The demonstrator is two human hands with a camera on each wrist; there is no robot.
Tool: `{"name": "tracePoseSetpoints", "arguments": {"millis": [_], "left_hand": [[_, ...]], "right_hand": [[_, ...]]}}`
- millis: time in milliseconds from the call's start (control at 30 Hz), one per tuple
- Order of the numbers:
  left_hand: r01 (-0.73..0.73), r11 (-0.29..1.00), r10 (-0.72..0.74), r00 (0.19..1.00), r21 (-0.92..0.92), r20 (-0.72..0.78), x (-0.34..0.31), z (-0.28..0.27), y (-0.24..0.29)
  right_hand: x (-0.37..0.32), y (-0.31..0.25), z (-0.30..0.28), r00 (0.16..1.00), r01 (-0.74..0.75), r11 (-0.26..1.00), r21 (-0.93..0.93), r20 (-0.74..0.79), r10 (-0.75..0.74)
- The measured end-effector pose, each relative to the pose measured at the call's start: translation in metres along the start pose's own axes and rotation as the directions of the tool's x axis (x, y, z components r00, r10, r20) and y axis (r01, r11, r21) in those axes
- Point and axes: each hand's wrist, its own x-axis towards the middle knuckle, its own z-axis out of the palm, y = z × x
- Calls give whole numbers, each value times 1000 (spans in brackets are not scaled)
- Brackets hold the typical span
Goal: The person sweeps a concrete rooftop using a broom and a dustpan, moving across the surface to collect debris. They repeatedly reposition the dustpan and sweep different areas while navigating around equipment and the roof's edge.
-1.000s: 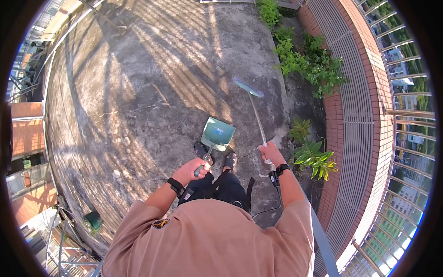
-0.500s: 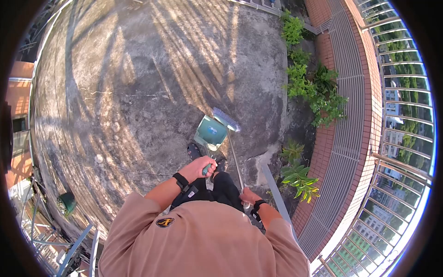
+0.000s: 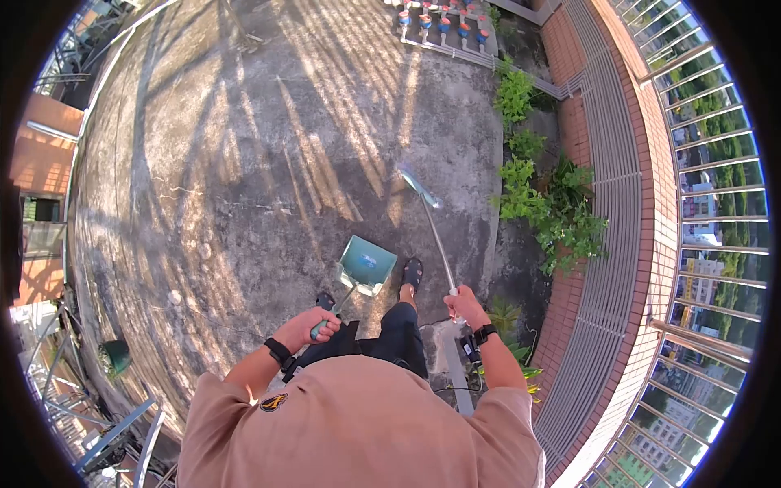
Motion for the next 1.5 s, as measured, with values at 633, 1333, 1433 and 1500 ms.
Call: {"name": "tracePoseSetpoints", "arguments": {"millis": [633, 1333, 1433, 1500], "left_hand": [[-105, 992, 100, 992, -70, -79, 94, 118, 82], [-36, 992, 41, 998, -123, 43, 81, 118, 110], [-18, 993, 19, 1000, -114, 9, 86, 139, 130], [-2, 995, 1, 1000, -102, -10, 93, 154, 150]], "right_hand": [[46, 79, -53, 888, -127, 955, -269, 398, 230], [13, -70, -68, 993, 4, 995, -102, 118, 8], [52, -96, -105, 991, -45, 997, 69, 130, 36], [94, -120, -140, 990, -1, 999, 50, 142, -6]]}}
